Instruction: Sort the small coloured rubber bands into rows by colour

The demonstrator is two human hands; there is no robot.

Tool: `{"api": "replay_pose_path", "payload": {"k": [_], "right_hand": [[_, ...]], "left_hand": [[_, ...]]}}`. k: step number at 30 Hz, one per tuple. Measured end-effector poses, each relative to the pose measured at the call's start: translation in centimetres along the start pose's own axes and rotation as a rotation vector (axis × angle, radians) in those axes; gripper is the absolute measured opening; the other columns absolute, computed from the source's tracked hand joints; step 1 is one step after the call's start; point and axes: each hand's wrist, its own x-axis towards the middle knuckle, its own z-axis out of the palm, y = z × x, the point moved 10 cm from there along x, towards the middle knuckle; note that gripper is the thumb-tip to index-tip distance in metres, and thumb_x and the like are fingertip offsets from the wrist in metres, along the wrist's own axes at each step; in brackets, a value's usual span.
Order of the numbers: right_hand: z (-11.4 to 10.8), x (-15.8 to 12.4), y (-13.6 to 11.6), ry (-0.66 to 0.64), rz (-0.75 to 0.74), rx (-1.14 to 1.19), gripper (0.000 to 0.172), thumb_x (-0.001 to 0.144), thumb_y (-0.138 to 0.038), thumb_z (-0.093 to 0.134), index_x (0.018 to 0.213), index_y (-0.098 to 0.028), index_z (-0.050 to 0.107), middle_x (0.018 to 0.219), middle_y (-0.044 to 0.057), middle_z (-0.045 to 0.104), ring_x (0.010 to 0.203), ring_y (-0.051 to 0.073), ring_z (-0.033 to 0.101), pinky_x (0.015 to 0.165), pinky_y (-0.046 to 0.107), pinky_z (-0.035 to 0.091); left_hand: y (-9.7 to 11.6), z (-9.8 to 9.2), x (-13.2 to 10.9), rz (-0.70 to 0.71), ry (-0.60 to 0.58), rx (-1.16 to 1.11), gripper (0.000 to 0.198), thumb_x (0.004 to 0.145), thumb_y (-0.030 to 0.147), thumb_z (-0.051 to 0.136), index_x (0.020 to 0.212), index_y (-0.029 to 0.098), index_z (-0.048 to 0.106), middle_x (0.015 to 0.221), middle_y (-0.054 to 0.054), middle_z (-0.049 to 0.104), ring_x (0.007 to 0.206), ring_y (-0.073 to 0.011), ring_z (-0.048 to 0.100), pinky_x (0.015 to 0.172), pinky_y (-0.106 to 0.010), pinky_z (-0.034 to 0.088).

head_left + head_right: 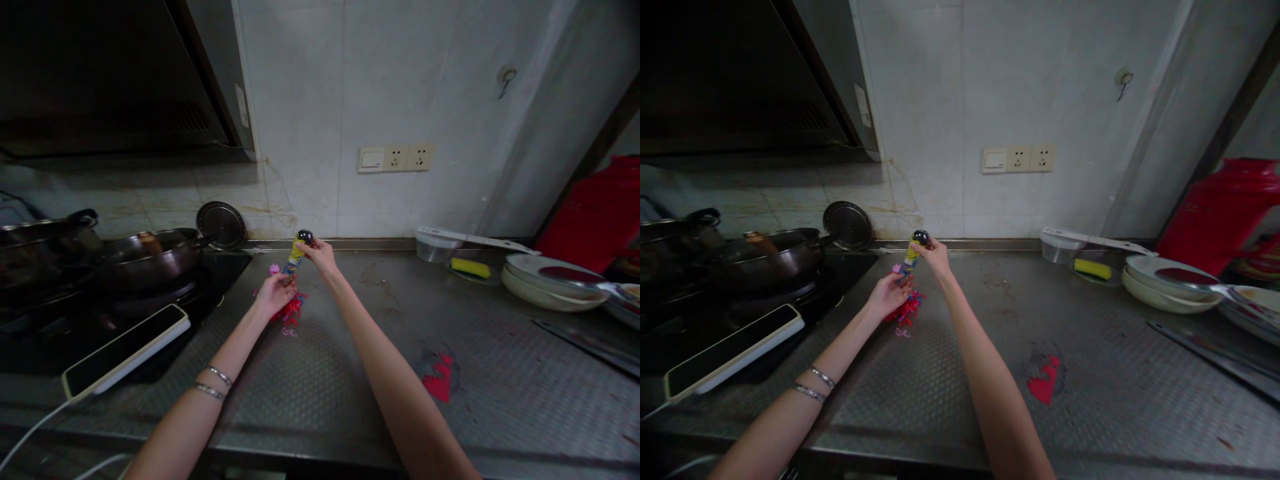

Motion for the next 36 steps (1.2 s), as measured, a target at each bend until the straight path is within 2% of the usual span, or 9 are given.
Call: {"api": "replay_pose_path", "payload": {"k": [4,7,11,14,18,22,25,30,36], "right_hand": [[-0.8,0.5,-0.8,0.032,-0.039,-0.049,0.045,0.055,-0.033,0.068,0.096,-0.015,0.061,0.089,0.003,0.064,0.079,0.013,0.057,0.071,0.023,0.045],[-0.5,0.6,-1.3,-0.012,-0.057,-0.096,0.043,0.055,-0.032,0.067,0.094,-0.015,0.061,0.086,0.002,0.064,0.078,0.012,0.057,0.072,0.024,0.045],[0.4,0.5,-1.4,-0.096,-0.073,-0.143,0.040,0.056,-0.030,0.067,0.092,-0.015,0.062,0.084,0.002,0.064,0.076,0.012,0.057,0.072,0.025,0.045],[1.0,0.5,-1.3,-0.135,-0.090,-0.159,0.038,0.058,-0.030,0.067,0.092,-0.014,0.062,0.084,0.003,0.064,0.076,0.012,0.057,0.073,0.026,0.045],[1.6,0.5,-1.3,-0.179,-0.133,-0.181,0.038,0.058,-0.028,0.067,0.093,-0.014,0.062,0.086,0.003,0.065,0.076,0.013,0.058,0.074,0.027,0.046],[2.1,0.2,-1.2,-0.209,-0.128,-0.168,0.038,0.060,-0.026,0.066,0.095,-0.014,0.061,0.090,0.004,0.065,0.081,0.014,0.058,0.078,0.029,0.046],[2.5,-0.1,-1.1,-0.236,-0.126,-0.141,0.042,0.059,-0.024,0.067,0.099,-0.015,0.060,0.094,0.005,0.065,0.087,0.015,0.058,0.082,0.031,0.045],[2.5,-0.1,-0.8,-0.232,-0.092,-0.112,0.051,0.058,-0.021,0.068,0.107,-0.016,0.057,0.096,0.005,0.065,0.092,0.015,0.058,0.087,0.034,0.043],[2.3,-0.1,-0.5,-0.217,-0.095,-0.102,0.050,0.058,-0.022,0.068,0.106,-0.017,0.058,0.094,0.003,0.066,0.090,0.015,0.059,0.085,0.033,0.045]], "left_hand": [[1.3,-1.7,0.5,0.063,0.105,0.185,0.009,0.075,0.013,0.052,0.082,0.010,0.056,0.067,-0.005,0.061,0.047,-0.0088,0.055,0.042,-0.018,0.047],[2.8,-2.6,0.4,0.151,0.169,0.418,0.010,0.072,0.017,0.058,0.080,0.010,0.057,0.063,-0.003,0.059,0.046,-0.0089,0.054,0.042,-0.019,0.048],[3.8,-2.3,0.0,0.204,0.160,0.778,0.018,0.066,0.027,0.064,0.072,0.011,0.057,0.049,0.001,0.052,0.037,-0.0080,0.048,0.037,-0.019,0.044],[4.2,-2.0,-0.4,0.226,0.161,0.931,0.023,0.066,0.034,0.063,0.069,0.012,0.056,0.042,0.004,0.046,0.032,-0.0068,0.042,0.034,-0.018,0.040],[4.7,-2.4,-0.6,0.220,0.230,0.968,0.030,0.070,0.042,0.056,0.079,0.013,0.058,0.044,0.003,0.050,0.032,-0.0077,0.043,0.034,-0.020,0.039],[5.0,-3.1,-0.6,0.202,0.267,0.940,0.034,0.071,0.043,0.054,0.088,0.014,0.059,0.060,-0.003,0.060,0.039,-0.0092,0.050,0.036,-0.020,0.041],[4.8,-3.2,-0.5,0.191,0.255,0.919,0.031,0.070,0.041,0.056,0.081,0.012,0.061,0.064,-0.005,0.061,0.044,-0.0093,0.052,0.038,-0.019,0.042],[5.1,-3.1,-0.6,0.210,0.291,0.893,0.025,0.065,0.034,0.061,0.076,0.011,0.062,0.058,-0.003,0.059,0.046,-0.0099,0.053,0.037,-0.017,0.039],[5.1,-3.3,-0.3,0.215,0.304,0.821,0.027,0.063,0.036,0.064,0.065,0.010,0.058,0.061,-0.008,0.062,0.051,-0.0130,0.057,0.038,-0.018,0.040]]}}
